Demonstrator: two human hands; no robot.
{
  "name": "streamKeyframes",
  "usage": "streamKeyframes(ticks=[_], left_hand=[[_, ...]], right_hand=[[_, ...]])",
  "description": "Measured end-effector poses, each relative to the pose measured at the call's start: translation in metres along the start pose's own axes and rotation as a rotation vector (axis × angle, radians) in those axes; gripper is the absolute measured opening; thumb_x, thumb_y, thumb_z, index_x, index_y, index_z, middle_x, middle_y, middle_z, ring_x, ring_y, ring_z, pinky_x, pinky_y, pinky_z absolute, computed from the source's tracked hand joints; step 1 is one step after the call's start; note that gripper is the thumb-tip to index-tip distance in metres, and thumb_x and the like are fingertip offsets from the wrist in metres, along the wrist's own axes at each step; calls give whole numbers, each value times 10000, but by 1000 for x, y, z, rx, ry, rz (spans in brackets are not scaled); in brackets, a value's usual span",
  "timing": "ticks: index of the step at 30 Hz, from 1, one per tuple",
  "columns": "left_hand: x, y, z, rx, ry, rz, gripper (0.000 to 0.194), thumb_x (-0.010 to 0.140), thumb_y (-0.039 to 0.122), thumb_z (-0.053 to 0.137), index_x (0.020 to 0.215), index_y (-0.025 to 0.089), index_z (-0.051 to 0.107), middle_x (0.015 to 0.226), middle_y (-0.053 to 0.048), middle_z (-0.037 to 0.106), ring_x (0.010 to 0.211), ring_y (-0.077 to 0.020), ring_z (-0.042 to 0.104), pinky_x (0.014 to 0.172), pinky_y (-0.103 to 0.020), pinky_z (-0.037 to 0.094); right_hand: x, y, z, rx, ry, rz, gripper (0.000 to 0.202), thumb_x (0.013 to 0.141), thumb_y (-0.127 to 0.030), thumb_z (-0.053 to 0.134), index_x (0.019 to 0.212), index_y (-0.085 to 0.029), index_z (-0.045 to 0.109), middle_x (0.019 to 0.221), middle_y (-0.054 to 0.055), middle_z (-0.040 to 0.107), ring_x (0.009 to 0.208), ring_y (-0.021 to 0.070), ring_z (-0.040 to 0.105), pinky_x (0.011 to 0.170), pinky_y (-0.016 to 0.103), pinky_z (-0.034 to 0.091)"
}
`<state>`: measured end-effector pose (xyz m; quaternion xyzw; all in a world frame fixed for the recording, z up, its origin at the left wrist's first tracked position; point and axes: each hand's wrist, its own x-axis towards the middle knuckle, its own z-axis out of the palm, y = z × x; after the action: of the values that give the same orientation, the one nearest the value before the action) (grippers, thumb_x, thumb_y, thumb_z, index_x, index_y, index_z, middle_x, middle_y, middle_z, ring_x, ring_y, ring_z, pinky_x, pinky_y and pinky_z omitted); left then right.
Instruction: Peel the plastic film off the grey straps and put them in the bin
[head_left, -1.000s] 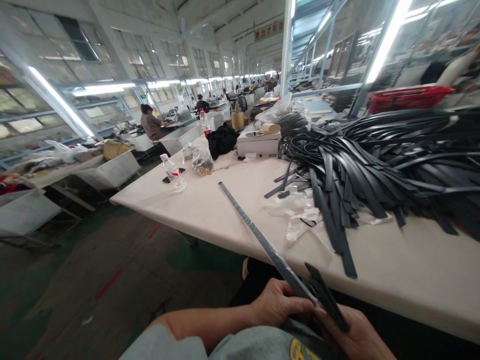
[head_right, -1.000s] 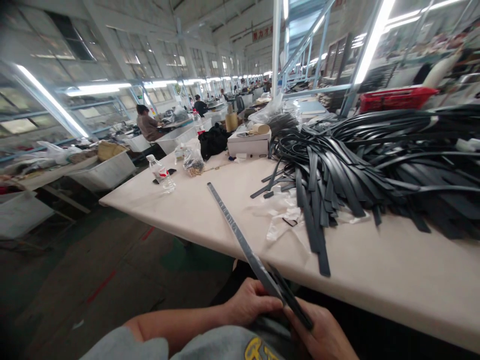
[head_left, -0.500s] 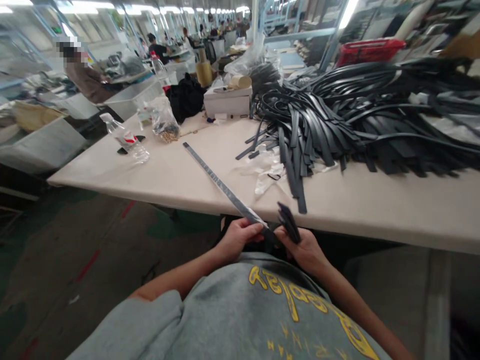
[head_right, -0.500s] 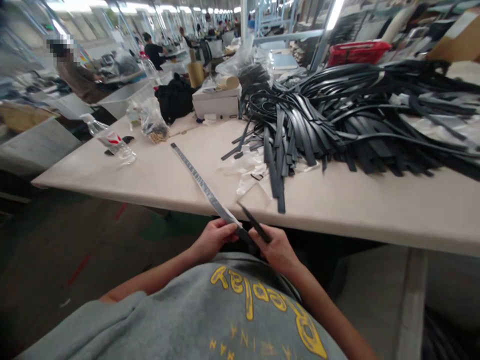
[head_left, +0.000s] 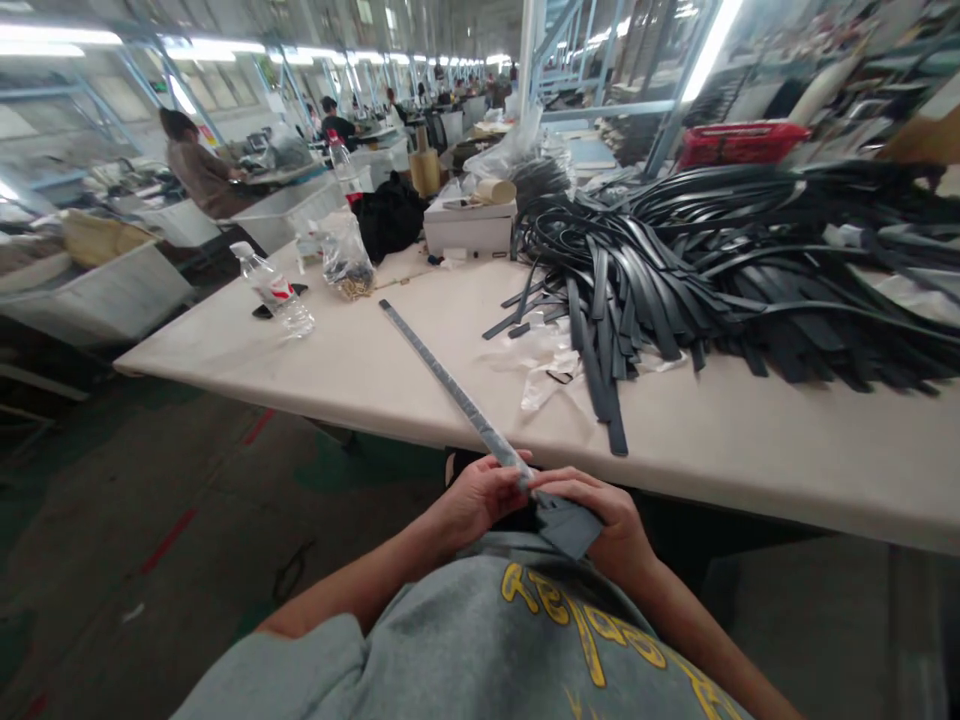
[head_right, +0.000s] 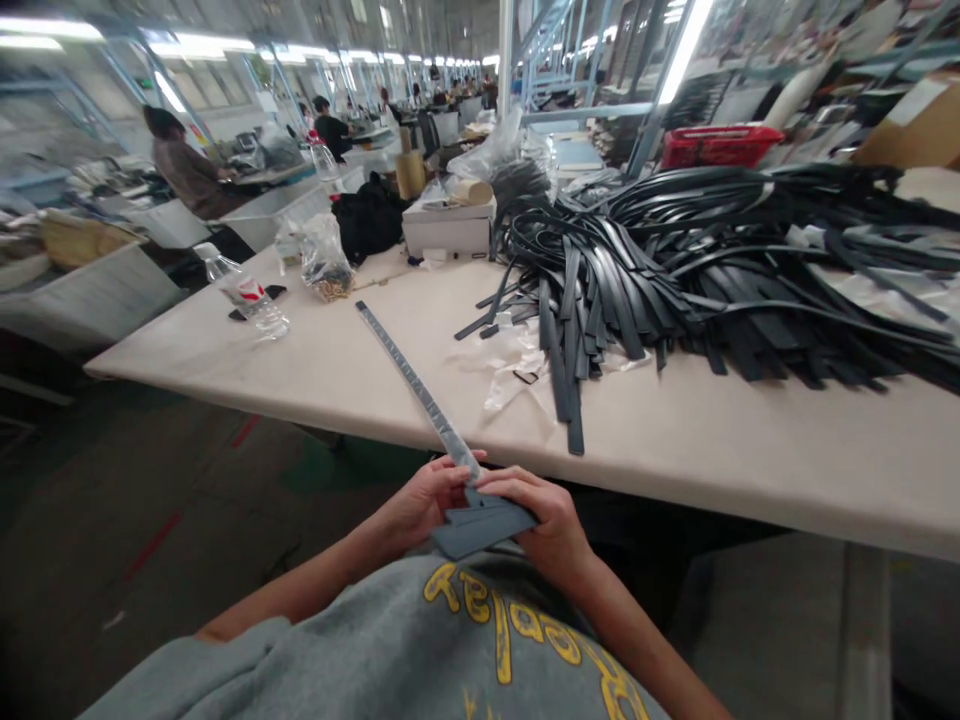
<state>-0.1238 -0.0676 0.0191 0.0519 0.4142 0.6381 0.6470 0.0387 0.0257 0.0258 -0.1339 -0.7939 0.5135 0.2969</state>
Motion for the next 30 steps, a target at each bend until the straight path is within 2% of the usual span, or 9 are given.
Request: streamKeyframes(ticks=[3,10,13,16,18,21,24,27,30], left_hand=[[13,35,-11,-111,55,110,241,827,230,665,1042,121,687,1006,-117,741,872,-187,709,788,-283,547],[44,187,-42,-275,362,617,329,1009,264,374,940,98,649,760,-74,719,667,-112,681,667,-213,524],[49,210,-33,-285,362,699,300,1016,233,357,981,154,644,737,-6,713,605,-59,646,613,-154,481],[55,183,-7,-144,251,685,226,982,239,448,1020,181,663,796,-12,738,609,-77,656,580,-172,477],[60,144,16,61,105,613,201,925,288,562,1037,169,679,811,-42,745,599,-105,661,557,-197,477],[61,77,48,401,-180,413,357,825,412,690,1058,142,692,824,-77,747,624,-139,670,594,-231,493],[57,25,70,696,-474,174,426,829,487,665,1069,137,698,863,-85,744,703,-159,672,700,-267,509],[54,-3,84,882,-659,49,411,872,506,598,1000,133,711,867,-79,735,737,-155,645,723,-264,496],[54,-17,97,982,-725,36,440,897,530,538,1028,143,700,929,-84,731,799,-177,641,753,-280,495]], right_hand=[[-6,-3,-9,82,-88,100,122,858,-302,666,885,-219,752,899,70,752,821,222,699,758,318,555],[-45,6,-27,99,-150,477,354,822,-527,643,786,-192,750,786,71,732,765,246,667,715,344,533],[-54,10,-27,93,-153,491,418,847,-562,590,790,-181,751,746,65,714,675,209,622,631,320,508],[-50,6,-29,151,-35,477,414,861,-547,579,834,-168,744,780,71,724,613,167,585,566,283,491],[-42,0,-36,206,128,454,372,846,-524,609,862,-175,737,944,87,741,564,127,560,470,240,442],[-26,-7,-52,307,367,392,306,827,-481,648,881,-191,727,1242,95,671,421,39,435,331,207,286],[-19,-10,-73,353,557,249,258,828,-441,662,900,-207,744,1266,80,663,381,8,384,327,208,288],[-25,-16,-90,363,638,175,239,828,-431,670,893,-221,762,1237,70,683,401,19,428,318,201,260],[-38,-25,-98,338,700,142,238,836,-431,667,886,-221,765,1180,74,713,390,19,420,310,193,219]])
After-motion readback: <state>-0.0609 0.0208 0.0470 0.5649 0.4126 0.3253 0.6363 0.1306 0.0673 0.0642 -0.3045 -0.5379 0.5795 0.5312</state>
